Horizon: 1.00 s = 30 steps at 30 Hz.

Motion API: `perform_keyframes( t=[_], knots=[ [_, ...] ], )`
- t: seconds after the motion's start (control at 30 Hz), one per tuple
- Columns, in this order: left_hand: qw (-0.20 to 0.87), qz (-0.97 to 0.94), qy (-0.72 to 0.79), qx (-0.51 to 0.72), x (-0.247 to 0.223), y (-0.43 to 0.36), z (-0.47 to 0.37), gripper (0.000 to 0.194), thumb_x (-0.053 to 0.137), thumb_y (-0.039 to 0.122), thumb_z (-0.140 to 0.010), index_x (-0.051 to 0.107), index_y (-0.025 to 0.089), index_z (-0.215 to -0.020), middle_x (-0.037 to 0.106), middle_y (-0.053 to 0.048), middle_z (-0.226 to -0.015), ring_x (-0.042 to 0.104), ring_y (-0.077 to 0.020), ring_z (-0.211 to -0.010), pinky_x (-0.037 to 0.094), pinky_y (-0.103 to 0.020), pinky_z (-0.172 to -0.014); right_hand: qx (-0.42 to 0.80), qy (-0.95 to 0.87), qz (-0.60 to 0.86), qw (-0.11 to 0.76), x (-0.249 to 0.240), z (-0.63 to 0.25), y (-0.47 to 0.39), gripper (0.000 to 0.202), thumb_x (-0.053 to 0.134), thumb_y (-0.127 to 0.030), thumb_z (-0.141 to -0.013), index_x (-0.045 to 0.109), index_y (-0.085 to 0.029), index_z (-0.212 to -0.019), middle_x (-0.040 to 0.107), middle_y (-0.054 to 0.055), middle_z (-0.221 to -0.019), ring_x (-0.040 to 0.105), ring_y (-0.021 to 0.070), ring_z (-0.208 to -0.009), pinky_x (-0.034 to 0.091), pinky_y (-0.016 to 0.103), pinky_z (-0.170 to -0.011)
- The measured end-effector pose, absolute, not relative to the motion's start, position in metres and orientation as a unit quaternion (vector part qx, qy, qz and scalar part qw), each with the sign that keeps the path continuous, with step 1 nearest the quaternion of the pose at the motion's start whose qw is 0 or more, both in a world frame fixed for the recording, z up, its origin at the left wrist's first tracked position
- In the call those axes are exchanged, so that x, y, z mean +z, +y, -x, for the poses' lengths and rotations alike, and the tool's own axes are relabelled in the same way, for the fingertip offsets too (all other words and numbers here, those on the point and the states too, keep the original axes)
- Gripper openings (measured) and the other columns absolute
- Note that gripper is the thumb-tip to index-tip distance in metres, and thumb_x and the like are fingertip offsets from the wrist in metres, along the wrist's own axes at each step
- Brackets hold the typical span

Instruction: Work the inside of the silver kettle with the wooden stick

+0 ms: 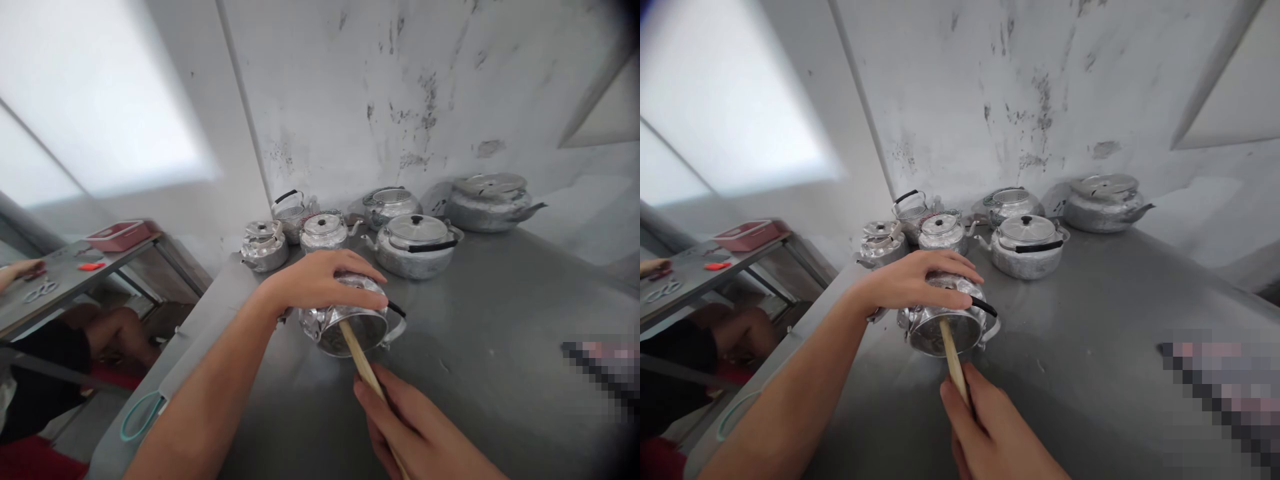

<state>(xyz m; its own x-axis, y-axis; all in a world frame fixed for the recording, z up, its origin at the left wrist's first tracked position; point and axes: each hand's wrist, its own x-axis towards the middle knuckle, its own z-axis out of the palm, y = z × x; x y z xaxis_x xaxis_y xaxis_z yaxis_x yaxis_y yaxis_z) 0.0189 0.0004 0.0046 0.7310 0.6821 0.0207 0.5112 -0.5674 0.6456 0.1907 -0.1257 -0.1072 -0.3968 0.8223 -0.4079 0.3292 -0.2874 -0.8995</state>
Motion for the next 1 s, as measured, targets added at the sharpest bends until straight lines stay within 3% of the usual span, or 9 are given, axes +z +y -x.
perform_keyframes(
  t=[0.17,0.33,0.47,0.77,1.0],
  knots=[
    [0.327,-0.868,0.349,0.132,0.005,0.000,-0.019,0.046,0.070,0.056,-0.088,0.074,0.032,-0.127,0.062,-0.002,-0.143,0.057,-0.0279,-0.130,0.046,-0.034,-0.106,0.628,-0.551,0.524,0.167,-0.105,-0.190,-0.125,0.030,0.037,-0.045,-0.104,0.051,-0.023,-0.088,0.047,-0.007,-0.057,0.046,0.0104,-0.048,0.041,0.019,-0.046],
    [0.326,-0.868,0.348,0.136,0.004,0.000,-0.018,0.046,0.070,0.056,-0.088,0.074,0.032,-0.126,0.062,-0.002,-0.142,0.057,-0.0278,-0.129,0.046,-0.034,-0.106,0.616,-0.549,0.523,0.212,-0.105,-0.189,-0.126,0.031,0.041,-0.050,-0.102,0.052,-0.024,-0.091,0.046,-0.007,-0.058,0.045,0.0110,-0.050,0.040,0.020,-0.047],
    [0.330,-0.867,0.347,0.138,0.003,0.001,-0.018,0.046,0.070,0.057,-0.088,0.074,0.032,-0.126,0.063,-0.001,-0.141,0.058,-0.0263,-0.127,0.046,-0.032,-0.105,0.620,-0.552,0.524,0.191,-0.102,-0.188,-0.123,0.029,0.039,-0.044,-0.103,0.052,-0.023,-0.088,0.046,-0.007,-0.055,0.045,0.0105,-0.048,0.041,0.020,-0.049],
    [0.346,-0.861,0.347,0.139,0.003,0.003,-0.016,0.044,0.070,0.054,-0.089,0.073,0.031,-0.127,0.062,-0.001,-0.142,0.056,-0.0248,-0.130,0.045,-0.029,-0.103,0.610,-0.556,0.523,0.215,-0.097,-0.194,-0.124,0.035,0.031,-0.048,-0.106,0.051,-0.023,-0.090,0.045,-0.008,-0.058,0.043,0.0094,-0.046,0.038,0.020,-0.045],
    [0.348,-0.859,0.346,0.145,0.001,0.005,-0.015,0.044,0.070,0.054,-0.089,0.073,0.030,-0.126,0.062,-0.001,-0.141,0.056,-0.0246,-0.129,0.045,-0.030,-0.103,0.610,-0.566,0.512,0.213,-0.104,-0.193,-0.122,0.038,0.035,-0.052,-0.104,0.053,-0.022,-0.090,0.048,-0.006,-0.058,0.048,0.0119,-0.052,0.043,0.022,-0.052]
  ],
)
